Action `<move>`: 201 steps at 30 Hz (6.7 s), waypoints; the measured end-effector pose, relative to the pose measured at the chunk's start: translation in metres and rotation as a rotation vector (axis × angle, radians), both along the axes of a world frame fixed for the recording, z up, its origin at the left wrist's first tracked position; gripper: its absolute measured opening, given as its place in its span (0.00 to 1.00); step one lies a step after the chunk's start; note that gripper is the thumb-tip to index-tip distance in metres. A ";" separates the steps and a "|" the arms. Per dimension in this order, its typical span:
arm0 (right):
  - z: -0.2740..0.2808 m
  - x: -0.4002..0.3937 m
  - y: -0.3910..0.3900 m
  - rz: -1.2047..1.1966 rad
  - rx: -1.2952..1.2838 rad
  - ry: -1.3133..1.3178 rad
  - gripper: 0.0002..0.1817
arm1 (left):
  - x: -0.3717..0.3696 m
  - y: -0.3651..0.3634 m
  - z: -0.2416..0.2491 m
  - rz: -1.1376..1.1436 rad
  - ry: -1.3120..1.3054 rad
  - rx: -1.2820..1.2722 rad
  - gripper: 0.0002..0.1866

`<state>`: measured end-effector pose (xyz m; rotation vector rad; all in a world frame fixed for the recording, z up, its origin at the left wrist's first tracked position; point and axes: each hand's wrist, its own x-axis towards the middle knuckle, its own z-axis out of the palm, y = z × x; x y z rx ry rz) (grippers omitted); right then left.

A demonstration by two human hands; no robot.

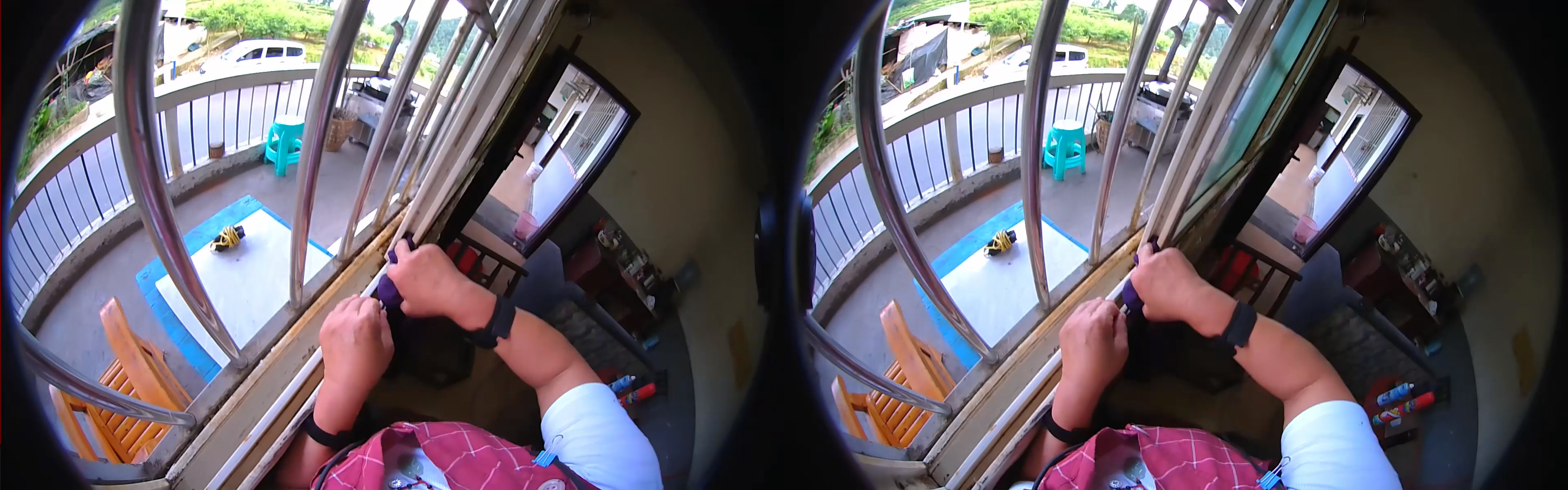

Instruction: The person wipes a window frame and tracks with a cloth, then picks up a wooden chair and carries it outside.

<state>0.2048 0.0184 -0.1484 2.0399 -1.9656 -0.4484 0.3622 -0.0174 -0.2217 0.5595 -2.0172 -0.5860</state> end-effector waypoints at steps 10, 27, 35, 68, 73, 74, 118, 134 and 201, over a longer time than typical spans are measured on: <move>0.002 -0.013 0.020 0.092 -0.077 -0.174 0.14 | -0.002 0.000 0.006 0.043 -0.054 0.075 0.05; -0.034 -0.035 0.085 0.276 -0.467 -2.317 0.21 | -0.022 -0.004 0.022 -0.603 0.365 0.900 0.28; -0.042 -0.031 0.062 0.421 -0.395 -2.398 0.27 | -0.047 -0.012 0.050 -0.379 0.306 0.892 0.12; -0.032 -0.044 0.012 0.241 -0.939 -1.659 0.20 | -0.138 -0.063 0.178 0.160 0.308 0.053 0.08; -0.030 -0.044 0.017 0.196 -0.925 -1.599 0.21 | -0.138 -0.046 0.167 0.248 0.346 -0.248 0.05; -0.031 -0.045 0.015 0.202 -0.916 -1.602 0.21 | -0.136 -0.044 0.165 0.192 0.350 -0.256 0.03; -0.091 -0.046 0.022 0.065 -0.790 -1.417 0.12 | -0.089 -0.046 0.065 -0.134 -0.188 0.189 0.26; -0.096 -0.041 0.034 -0.017 -0.684 -1.389 0.12 | -0.076 -0.039 0.039 -0.113 -0.335 0.256 0.25; -0.088 -0.025 0.106 0.162 -0.435 -1.841 0.11 | 0.004 0.013 0.008 -0.782 0.481 1.155 0.32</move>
